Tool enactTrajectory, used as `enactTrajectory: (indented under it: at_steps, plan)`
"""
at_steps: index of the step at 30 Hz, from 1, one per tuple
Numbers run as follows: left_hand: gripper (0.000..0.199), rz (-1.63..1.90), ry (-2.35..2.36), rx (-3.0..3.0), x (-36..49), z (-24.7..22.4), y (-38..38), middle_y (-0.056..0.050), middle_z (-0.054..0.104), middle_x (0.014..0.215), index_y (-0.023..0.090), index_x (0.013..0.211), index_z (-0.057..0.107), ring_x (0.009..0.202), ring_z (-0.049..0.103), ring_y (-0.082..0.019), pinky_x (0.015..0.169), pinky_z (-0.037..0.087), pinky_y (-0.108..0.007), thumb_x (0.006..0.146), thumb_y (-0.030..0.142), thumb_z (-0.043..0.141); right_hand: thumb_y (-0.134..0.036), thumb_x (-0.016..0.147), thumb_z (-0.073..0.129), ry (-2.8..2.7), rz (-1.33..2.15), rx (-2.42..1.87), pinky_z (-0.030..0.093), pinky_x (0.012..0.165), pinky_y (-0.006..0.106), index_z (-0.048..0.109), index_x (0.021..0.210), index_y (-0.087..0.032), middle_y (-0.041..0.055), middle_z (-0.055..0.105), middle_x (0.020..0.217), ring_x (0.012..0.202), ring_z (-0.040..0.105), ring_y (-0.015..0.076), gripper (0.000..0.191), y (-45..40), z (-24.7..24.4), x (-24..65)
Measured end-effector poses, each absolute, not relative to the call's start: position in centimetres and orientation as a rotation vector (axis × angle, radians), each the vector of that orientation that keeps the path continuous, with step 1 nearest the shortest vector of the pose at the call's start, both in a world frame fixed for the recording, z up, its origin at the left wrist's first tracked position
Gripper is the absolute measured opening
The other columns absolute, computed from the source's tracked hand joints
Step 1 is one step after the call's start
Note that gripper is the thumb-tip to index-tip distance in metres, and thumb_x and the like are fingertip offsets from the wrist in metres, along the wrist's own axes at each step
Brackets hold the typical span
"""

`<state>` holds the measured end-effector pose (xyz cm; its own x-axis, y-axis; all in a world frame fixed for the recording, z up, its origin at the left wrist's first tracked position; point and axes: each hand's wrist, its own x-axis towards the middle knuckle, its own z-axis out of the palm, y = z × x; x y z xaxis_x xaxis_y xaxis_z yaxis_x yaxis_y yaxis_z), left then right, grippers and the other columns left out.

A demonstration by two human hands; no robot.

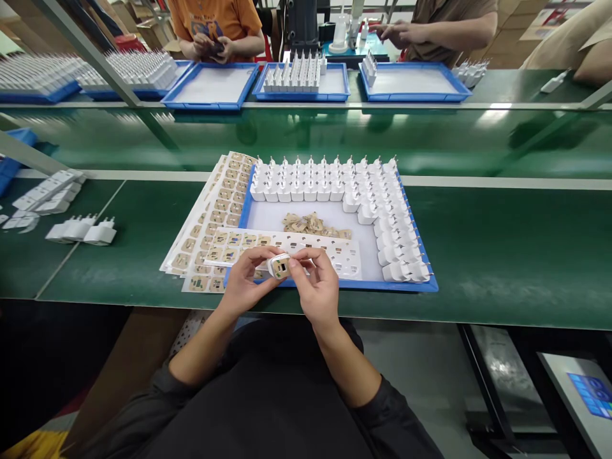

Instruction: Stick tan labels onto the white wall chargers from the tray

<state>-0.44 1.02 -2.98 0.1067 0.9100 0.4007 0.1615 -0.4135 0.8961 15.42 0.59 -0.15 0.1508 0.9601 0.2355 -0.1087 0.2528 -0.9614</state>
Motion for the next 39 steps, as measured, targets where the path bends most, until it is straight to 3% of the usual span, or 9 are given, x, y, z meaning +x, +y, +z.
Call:
enactTrajectory:
  at_steps: [15,19,22,26,31,39]
  plan:
    - [0.028,1.408,1.080,1.695,-0.3,-2.8,0.8,-0.010,0.071,0.115,0.023,0.109,0.060,0.113,0.068,-0.023,0.099,0.055,-0.040,0.087,0.026,0.076,-0.027,0.089,0.072,-1.301,0.765,-1.122,0.057,0.075,0.034,0.065,0.097,-0.026,0.0011,0.064,0.089,0.079,0.063,0.0162,0.011,0.3,-0.4,14.7]
    - [0.027,1.473,1.064,1.649,-0.1,-3.4,0.9,-0.010,0.071,0.114,0.023,0.107,0.059,0.115,0.068,-0.024,0.102,0.055,-0.042,0.087,0.028,0.076,-0.030,0.085,0.077,-1.419,0.669,-1.154,0.059,0.074,0.036,0.066,0.109,-0.028,0.0054,0.062,0.106,0.087,0.061,0.0190,0.027,0.5,0.0,14.9]
    - [0.028,1.562,0.986,1.555,0.3,-3.7,0.9,-0.009,0.070,0.113,0.024,0.106,0.056,0.114,0.069,-0.022,0.099,0.057,-0.041,0.087,0.029,0.077,-0.033,0.082,0.079,-1.434,0.922,-1.092,0.061,0.072,0.032,0.067,0.115,-0.031,0.0065,0.058,0.116,0.095,0.061,0.0197,0.035,0.9,0.2,15.3]
    - [0.034,1.676,0.942,1.530,0.6,-3.9,1.0,-0.007,0.070,0.111,0.025,0.105,0.054,0.110,0.070,-0.021,0.095,0.059,-0.040,0.083,0.029,0.080,-0.032,0.088,0.070,-1.351,1.265,-0.877,0.060,0.085,0.036,0.073,0.111,-0.030,0.0072,0.060,0.114,0.110,0.062,0.0236,0.023,1.4,-0.2,15.6]
    - [0.032,1.741,0.977,1.812,0.6,-4.1,1.1,-0.006,0.072,0.116,0.028,0.108,0.052,0.116,0.070,-0.023,0.107,0.054,-0.055,0.086,0.019,0.075,-0.026,0.087,0.064,-1.153,1.280,-0.856,0.053,0.098,0.039,0.074,0.096,-0.028,0.0045,0.063,0.107,0.109,0.062,0.0228,0.013,1.4,-0.6,14.8]
    - [0.036,1.787,0.992,1.989,0.5,-4.2,1.3,-0.004,0.072,0.116,0.031,0.108,0.050,0.115,0.071,-0.023,0.104,0.056,-0.055,0.085,0.014,0.073,-0.024,0.084,0.062,-1.062,1.295,-0.840,0.053,0.091,0.038,0.073,0.088,-0.027,0.0045,0.064,0.102,0.103,0.062,0.0227,0.012,1.2,-0.1,14.0]
